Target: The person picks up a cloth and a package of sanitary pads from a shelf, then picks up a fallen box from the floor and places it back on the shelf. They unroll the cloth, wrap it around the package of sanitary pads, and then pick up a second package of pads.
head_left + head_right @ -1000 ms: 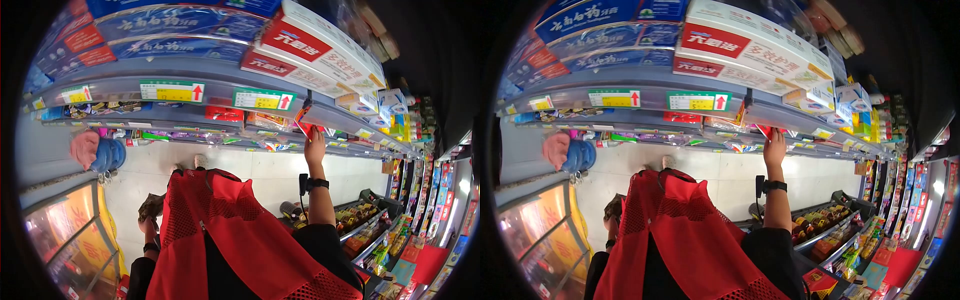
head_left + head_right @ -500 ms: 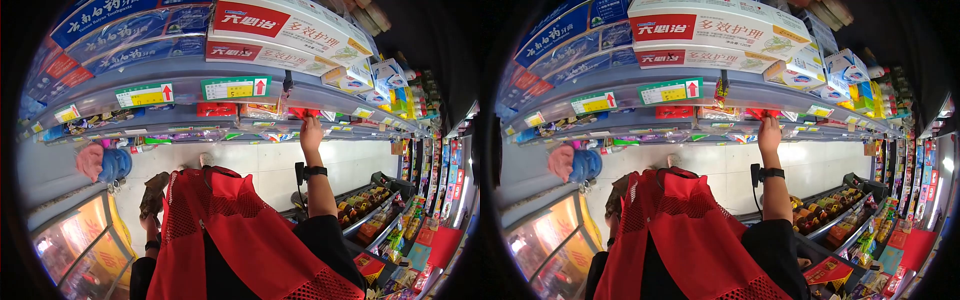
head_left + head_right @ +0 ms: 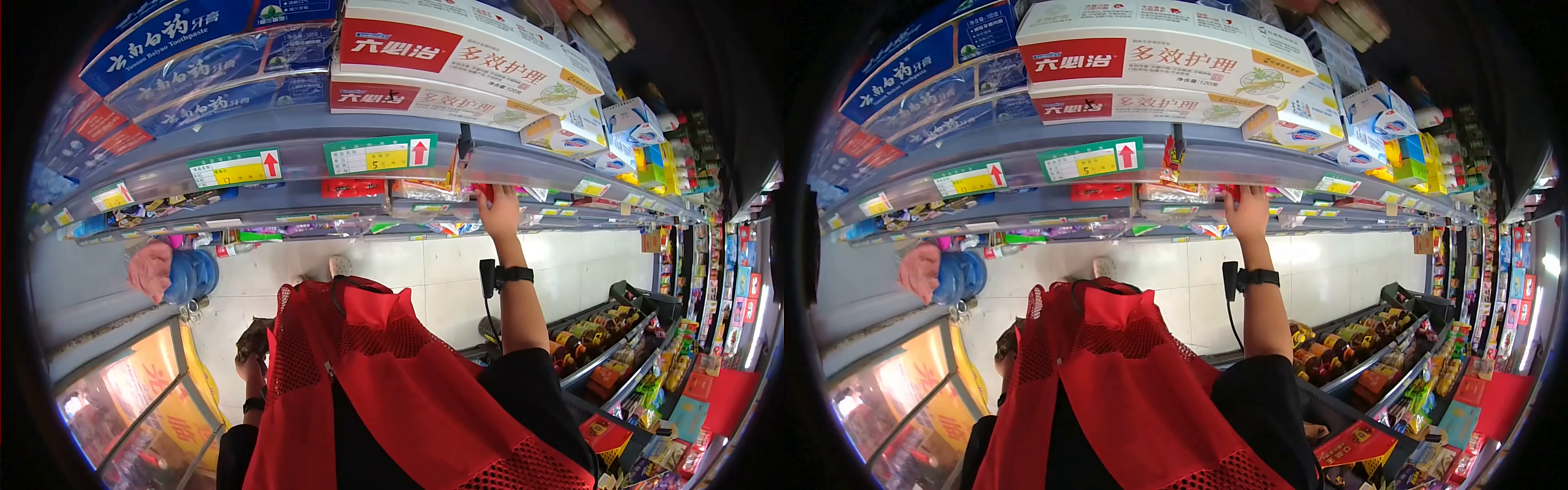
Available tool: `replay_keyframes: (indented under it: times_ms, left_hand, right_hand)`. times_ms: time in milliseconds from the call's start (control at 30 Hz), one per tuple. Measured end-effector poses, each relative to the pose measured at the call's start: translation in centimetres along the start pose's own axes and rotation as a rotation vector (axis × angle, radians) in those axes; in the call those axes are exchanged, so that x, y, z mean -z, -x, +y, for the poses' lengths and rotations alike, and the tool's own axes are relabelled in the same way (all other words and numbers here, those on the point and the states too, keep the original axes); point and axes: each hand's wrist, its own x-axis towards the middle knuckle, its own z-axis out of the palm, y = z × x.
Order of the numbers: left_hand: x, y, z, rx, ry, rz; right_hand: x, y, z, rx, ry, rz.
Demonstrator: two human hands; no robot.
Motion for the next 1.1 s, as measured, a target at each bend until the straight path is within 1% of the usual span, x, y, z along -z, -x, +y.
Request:
replay_keyframes:
  times_ms: [67,167,267,367,467,567,667,767,867,967,1033,1100]
  left_hand:
    - [0.1,0.4,-0.1,-0.003,0.010,0.008]
    - [0.2,0.8,-0.2,0.007,-0.032,0.030]
    - [0.3,-0.3,-1.7,0.015,-0.065,0.035]
    - [0.2,-0.8,-2.1,0.029,-0.068,0.015]
    - [0.5,-0.2,-0.7,0.054,-0.039,-0.026]
    - [0.3,-0.4,0.2,0.077,-0.029,-0.055]
    - [0.2,-1.7,-0.7,0.063,-0.040,-0.052]
    - [0.2,-1.5,0.1,0.044,-0.048,-0.053]
    - [0.1,-2.0,0.1,0.041,-0.057,-0.079]
    - [0.0,-1.2,0.8,0.009,-0.008,-0.056]
    - [0.2,-0.5,1.9,-0.007,0.012,-0.041]
    - [0.4,-0.1,2.5,-0.006,0.007,-0.062]
  right_hand:
    - [0.2,0.0,-0.3,0.027,-0.006,0.014]
    - [-0.4,0.2,0.5,0.006,-0.038,-0.010]
    - [-0.8,0.8,0.4,-0.140,-0.004,-0.009]
    - [-0.7,0.6,-0.6,-0.184,-0.002,0.064]
    - [0.9,-0.1,-3.3,0.022,0.031,0.152]
    - [0.2,0.1,-2.4,0.144,0.091,0.107]
    - [-0.8,0.4,-1.3,0.158,0.030,0.113]
    - [-0.6,0.6,-1.8,0.055,0.027,0.160]
    - [-0.5,0.7,-1.7,-0.128,0.064,0.226]
    - [0.9,0.0,-2.1,-0.226,0.137,0.410]
    - [3.7,-0.8,-5.1,-0.418,-0.016,0.421]
    - [4.8,-0.8,-6.8,-0.356,-0.268,0.596]
